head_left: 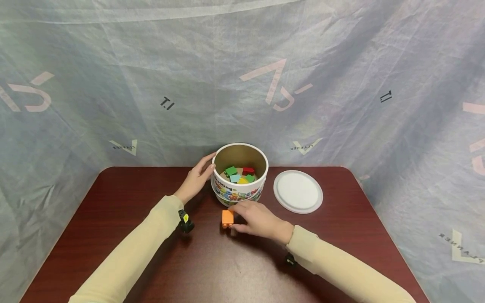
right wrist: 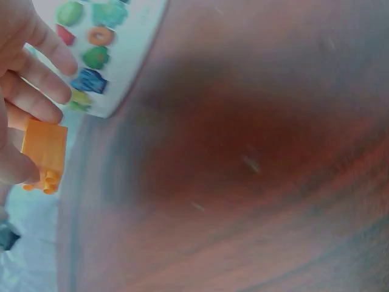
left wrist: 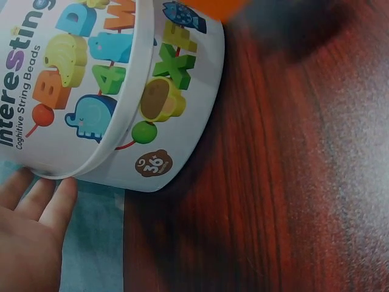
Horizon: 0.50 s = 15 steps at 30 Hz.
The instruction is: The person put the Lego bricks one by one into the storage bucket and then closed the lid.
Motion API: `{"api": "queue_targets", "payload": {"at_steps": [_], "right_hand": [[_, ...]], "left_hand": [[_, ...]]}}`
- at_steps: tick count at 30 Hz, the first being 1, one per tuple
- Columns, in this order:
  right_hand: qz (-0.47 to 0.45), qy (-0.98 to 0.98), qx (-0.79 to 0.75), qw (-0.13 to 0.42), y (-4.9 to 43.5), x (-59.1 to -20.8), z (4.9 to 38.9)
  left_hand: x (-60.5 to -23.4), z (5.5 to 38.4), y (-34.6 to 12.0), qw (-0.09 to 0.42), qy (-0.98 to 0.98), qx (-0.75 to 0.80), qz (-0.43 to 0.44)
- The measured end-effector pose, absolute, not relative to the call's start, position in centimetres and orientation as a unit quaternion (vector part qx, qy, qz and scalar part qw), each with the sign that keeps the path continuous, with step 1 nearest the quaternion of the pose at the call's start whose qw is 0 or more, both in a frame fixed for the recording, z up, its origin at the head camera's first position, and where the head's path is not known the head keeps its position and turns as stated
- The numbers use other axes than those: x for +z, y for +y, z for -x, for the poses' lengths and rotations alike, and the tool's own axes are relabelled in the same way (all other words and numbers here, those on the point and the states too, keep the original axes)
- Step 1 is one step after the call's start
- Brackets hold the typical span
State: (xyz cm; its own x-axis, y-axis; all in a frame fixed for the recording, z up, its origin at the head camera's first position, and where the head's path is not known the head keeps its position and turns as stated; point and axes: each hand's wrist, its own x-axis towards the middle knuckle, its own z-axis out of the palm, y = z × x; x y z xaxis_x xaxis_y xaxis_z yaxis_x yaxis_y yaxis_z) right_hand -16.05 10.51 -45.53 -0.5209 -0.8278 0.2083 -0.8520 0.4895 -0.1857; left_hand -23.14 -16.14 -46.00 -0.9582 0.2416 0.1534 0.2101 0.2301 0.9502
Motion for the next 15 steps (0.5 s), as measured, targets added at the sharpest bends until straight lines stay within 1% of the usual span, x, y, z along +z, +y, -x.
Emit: {"api": "queue_targets", "payload": {"at_steps": [8,15], "right_hand": [[-0.5,-0.851,0.146,0.07,11.7,-41.1,16.1],[-0.503,-0.845,0.157,0.095,12.6,-37.4,17.1]], "left_hand": [[-45.7,23.3,-16.1,0.005,0.785,0.602,-0.144],[-46.1,23.4,-16.1,0.007,0.78,0.609,-0.144]]}}
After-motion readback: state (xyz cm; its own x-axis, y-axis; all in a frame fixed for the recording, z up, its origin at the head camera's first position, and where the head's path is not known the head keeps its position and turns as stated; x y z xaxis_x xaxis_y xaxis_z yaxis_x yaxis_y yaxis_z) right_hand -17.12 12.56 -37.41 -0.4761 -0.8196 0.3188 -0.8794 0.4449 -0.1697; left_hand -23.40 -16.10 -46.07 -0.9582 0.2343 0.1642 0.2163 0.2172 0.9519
